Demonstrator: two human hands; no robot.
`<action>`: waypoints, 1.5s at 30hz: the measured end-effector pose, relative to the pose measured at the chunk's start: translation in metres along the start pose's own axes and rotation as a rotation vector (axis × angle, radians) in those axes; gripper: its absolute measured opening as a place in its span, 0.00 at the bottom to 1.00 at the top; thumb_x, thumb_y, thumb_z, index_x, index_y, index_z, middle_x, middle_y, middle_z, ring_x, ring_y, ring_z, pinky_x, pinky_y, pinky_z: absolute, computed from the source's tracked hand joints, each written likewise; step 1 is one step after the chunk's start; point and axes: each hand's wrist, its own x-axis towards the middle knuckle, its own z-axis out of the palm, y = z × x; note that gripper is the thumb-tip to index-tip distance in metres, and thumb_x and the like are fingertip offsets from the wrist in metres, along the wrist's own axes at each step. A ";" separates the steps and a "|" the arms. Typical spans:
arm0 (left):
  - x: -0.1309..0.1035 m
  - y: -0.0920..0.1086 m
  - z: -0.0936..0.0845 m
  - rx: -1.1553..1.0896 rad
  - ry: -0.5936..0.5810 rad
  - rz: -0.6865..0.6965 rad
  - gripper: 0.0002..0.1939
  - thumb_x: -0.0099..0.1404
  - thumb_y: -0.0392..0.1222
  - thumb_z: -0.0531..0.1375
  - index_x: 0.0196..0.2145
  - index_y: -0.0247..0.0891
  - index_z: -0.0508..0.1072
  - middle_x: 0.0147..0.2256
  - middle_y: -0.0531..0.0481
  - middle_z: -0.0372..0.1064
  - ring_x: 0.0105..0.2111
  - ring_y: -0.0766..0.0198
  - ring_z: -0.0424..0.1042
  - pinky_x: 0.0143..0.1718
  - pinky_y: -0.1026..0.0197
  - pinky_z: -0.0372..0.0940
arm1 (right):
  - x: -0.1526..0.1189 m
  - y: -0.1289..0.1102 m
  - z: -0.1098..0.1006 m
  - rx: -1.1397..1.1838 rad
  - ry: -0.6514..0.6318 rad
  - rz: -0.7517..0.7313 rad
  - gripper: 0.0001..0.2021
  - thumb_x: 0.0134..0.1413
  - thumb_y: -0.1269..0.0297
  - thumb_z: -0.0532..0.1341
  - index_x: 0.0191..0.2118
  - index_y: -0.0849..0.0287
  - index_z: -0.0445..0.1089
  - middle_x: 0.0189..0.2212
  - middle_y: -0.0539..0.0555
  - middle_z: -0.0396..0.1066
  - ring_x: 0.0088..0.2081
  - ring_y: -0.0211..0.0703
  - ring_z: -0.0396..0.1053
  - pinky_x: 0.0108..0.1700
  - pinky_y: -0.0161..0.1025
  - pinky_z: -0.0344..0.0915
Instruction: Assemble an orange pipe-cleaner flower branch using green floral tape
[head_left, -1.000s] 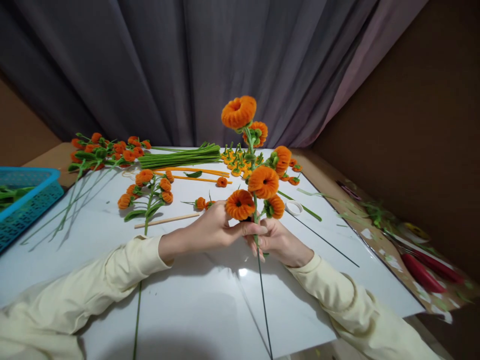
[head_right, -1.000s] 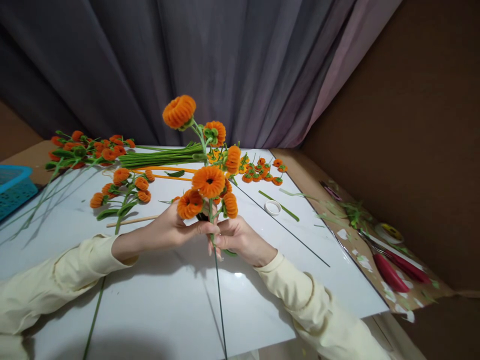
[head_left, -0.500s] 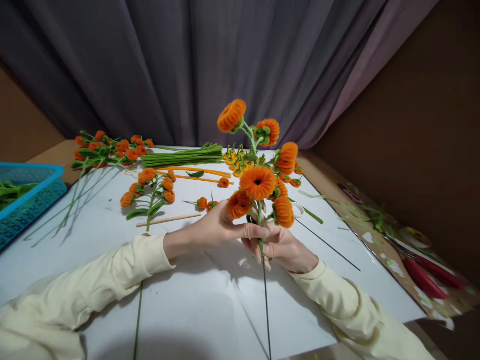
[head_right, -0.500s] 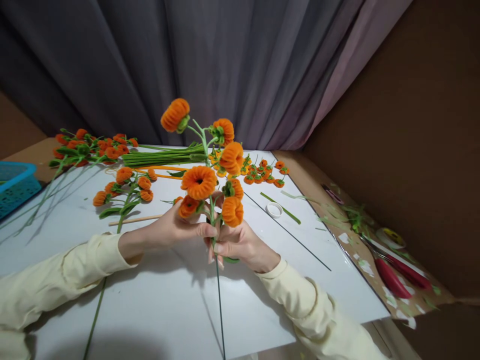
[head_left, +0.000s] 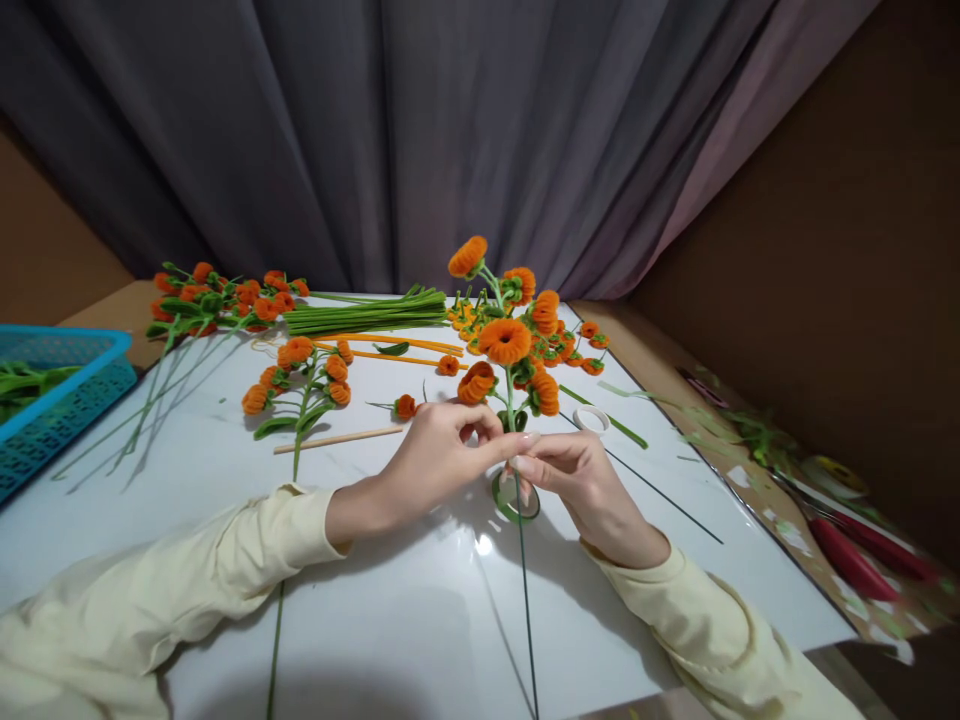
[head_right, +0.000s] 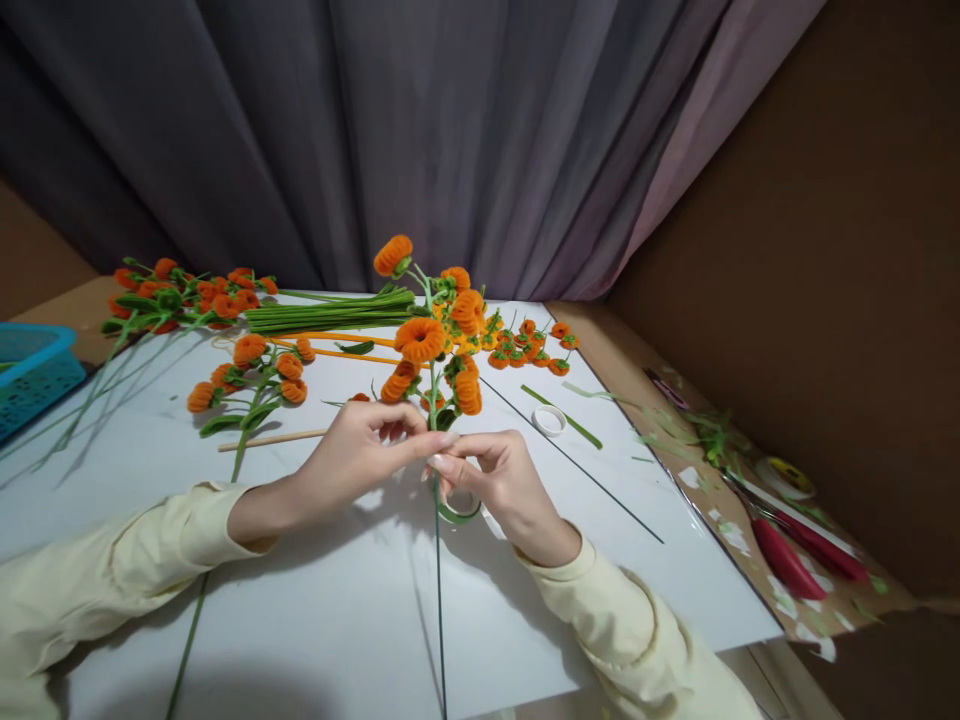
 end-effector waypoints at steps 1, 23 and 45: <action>-0.001 0.001 0.000 0.008 -0.006 0.006 0.14 0.60 0.44 0.61 0.20 0.36 0.68 0.19 0.56 0.63 0.21 0.70 0.57 0.24 0.65 0.51 | 0.000 -0.001 0.001 -0.025 0.008 0.002 0.15 0.47 0.58 0.68 0.18 0.62 0.73 0.17 0.51 0.69 0.23 0.37 0.63 0.28 0.35 0.59; 0.002 -0.007 0.004 -0.382 0.001 -0.139 0.08 0.56 0.41 0.61 0.24 0.34 0.69 0.24 0.53 0.65 0.26 0.68 0.62 0.29 0.64 0.57 | -0.004 -0.002 0.004 0.002 0.087 0.107 0.10 0.48 0.59 0.68 0.27 0.62 0.77 0.17 0.50 0.69 0.21 0.34 0.61 0.25 0.34 0.57; 0.010 -0.027 0.004 -0.654 -0.270 -0.081 0.17 0.56 0.53 0.65 0.24 0.35 0.74 0.25 0.50 0.69 0.31 0.62 0.68 0.35 0.60 0.61 | 0.006 0.010 -0.005 0.126 -0.091 0.008 0.11 0.49 0.61 0.67 0.20 0.60 0.75 0.17 0.50 0.69 0.22 0.35 0.63 0.29 0.36 0.61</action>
